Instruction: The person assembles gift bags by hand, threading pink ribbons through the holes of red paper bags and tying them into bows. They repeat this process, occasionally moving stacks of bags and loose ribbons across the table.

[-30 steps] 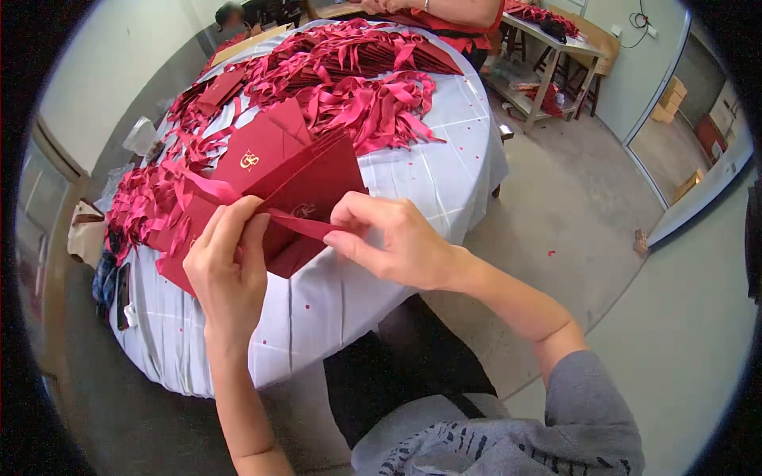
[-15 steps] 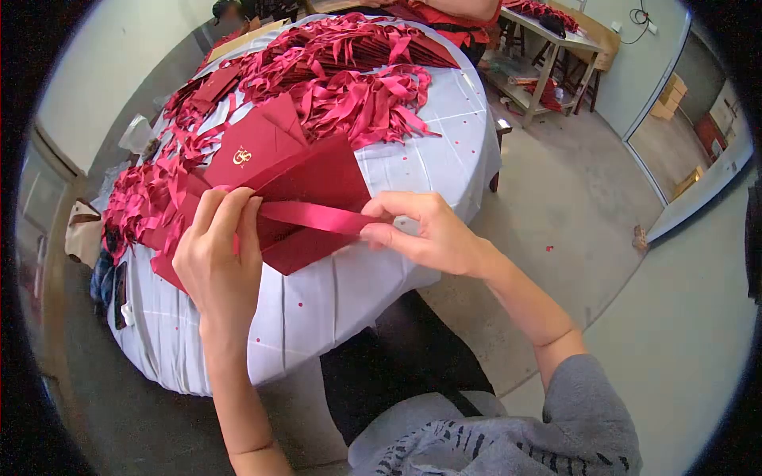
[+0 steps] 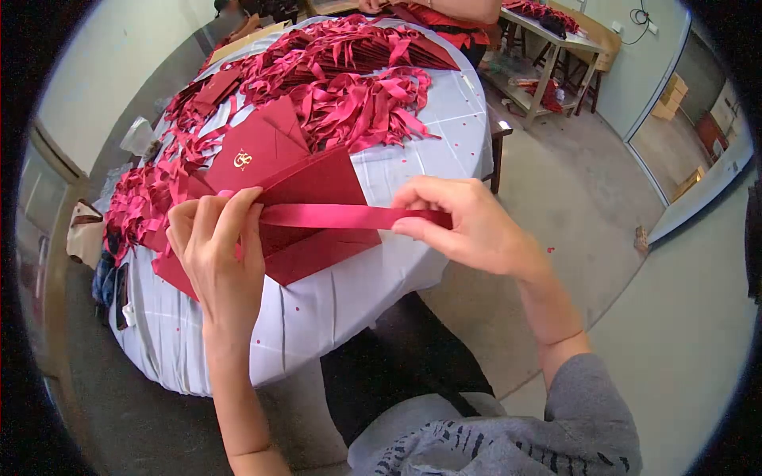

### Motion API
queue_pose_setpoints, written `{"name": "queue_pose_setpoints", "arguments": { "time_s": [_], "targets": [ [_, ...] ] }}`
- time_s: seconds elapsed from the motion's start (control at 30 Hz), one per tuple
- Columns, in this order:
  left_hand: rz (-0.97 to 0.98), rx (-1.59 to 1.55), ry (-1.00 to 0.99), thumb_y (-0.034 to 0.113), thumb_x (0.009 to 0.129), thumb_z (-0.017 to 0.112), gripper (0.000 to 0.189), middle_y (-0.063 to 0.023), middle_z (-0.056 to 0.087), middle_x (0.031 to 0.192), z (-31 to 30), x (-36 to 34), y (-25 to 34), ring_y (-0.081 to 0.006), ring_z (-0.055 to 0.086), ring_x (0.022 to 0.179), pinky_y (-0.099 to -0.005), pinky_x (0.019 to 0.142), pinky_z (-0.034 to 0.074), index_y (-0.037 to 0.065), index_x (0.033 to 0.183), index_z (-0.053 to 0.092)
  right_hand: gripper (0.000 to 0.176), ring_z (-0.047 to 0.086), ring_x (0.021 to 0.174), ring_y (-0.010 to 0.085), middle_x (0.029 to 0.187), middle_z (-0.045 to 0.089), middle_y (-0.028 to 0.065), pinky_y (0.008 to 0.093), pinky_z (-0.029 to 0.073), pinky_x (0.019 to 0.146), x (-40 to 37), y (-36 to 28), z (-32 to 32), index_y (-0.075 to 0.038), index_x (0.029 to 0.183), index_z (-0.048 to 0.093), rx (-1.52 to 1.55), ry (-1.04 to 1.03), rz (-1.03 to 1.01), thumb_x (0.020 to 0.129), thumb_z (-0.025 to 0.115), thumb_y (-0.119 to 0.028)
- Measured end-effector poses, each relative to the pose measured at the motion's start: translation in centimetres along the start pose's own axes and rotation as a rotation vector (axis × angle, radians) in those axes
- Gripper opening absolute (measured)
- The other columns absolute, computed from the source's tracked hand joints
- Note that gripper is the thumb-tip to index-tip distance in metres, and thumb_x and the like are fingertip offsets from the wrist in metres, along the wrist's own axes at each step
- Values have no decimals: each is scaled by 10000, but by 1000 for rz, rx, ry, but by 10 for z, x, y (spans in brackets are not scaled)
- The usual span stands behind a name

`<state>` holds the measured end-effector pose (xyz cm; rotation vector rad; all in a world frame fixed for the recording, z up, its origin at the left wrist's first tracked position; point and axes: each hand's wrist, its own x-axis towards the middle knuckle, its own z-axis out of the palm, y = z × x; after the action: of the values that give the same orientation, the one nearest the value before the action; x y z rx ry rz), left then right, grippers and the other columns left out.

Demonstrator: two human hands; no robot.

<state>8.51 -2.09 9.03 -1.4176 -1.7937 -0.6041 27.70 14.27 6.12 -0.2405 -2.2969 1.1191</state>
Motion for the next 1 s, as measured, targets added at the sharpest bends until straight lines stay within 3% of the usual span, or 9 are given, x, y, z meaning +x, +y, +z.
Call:
{"name": "queue_pose_setpoints", "arguments": {
  "time_s": [0.13,0.23,0.4,0.57,0.67,0.83,0.93,0.97,1.0],
  "targets": [
    [12,57,26,-27,757,614,152,-125,498,961,-5,4,2,-261,485,863,-382,779,402,9,905,612,176,611,639,197,730,624,124,298,478,615,-12,1,-22,-16,906,597,-158,-68,82,795,669,-133],
    [16,-180,-109,-90,773,528,176,-153,496,980,1,8,0,-318,509,904,-405,791,429,-58,945,550,162,594,653,133,732,625,88,274,472,614,-23,10,-28,-10,915,601,-123,-39,117,806,665,-111],
    [13,-260,-166,-81,789,514,154,-157,508,987,2,15,2,-311,516,889,-400,785,431,-48,936,548,141,554,718,54,792,607,-4,224,459,633,-33,19,-25,9,915,593,217,139,188,820,667,-66],
    [-18,-254,-200,-15,807,551,126,-147,560,889,5,23,6,-302,506,820,-394,744,426,-16,933,567,156,565,742,58,819,619,2,205,461,672,-38,30,-26,-13,928,590,472,223,278,814,679,-71],
    [-16,-186,-223,48,800,598,101,-137,589,727,10,27,9,-295,480,736,-393,700,412,-7,882,576,133,597,872,116,907,644,60,240,464,798,-38,34,-17,-33,922,590,768,282,182,825,669,-81],
    [-19,-305,-176,39,805,584,70,-147,583,728,17,28,11,-304,494,733,-396,694,414,-5,860,582,165,531,1127,300,1096,611,190,449,371,998,-12,12,9,-74,870,549,1204,346,-213,868,627,-220],
    [-86,-451,-216,19,797,581,90,-163,582,737,17,28,4,-299,523,701,-386,677,429,-14,880,591,223,598,987,307,844,624,122,483,384,977,-2,7,15,-72,909,488,1332,208,-278,911,557,-284],
    [-135,-544,-261,6,791,581,113,-174,586,749,17,28,1,-292,545,685,-372,669,442,-21,899,597,206,619,732,247,689,557,68,458,469,863,0,3,20,-64,935,474,1330,173,-267,930,530,-262],
    [-143,-538,-255,6,791,581,113,-174,586,749,15,28,-2,-292,545,685,-372,669,442,-21,899,597,183,583,639,209,661,535,55,429,494,772,2,-1,21,-55,935,476,1276,74,-221,938,518,-233]
  ]
}}
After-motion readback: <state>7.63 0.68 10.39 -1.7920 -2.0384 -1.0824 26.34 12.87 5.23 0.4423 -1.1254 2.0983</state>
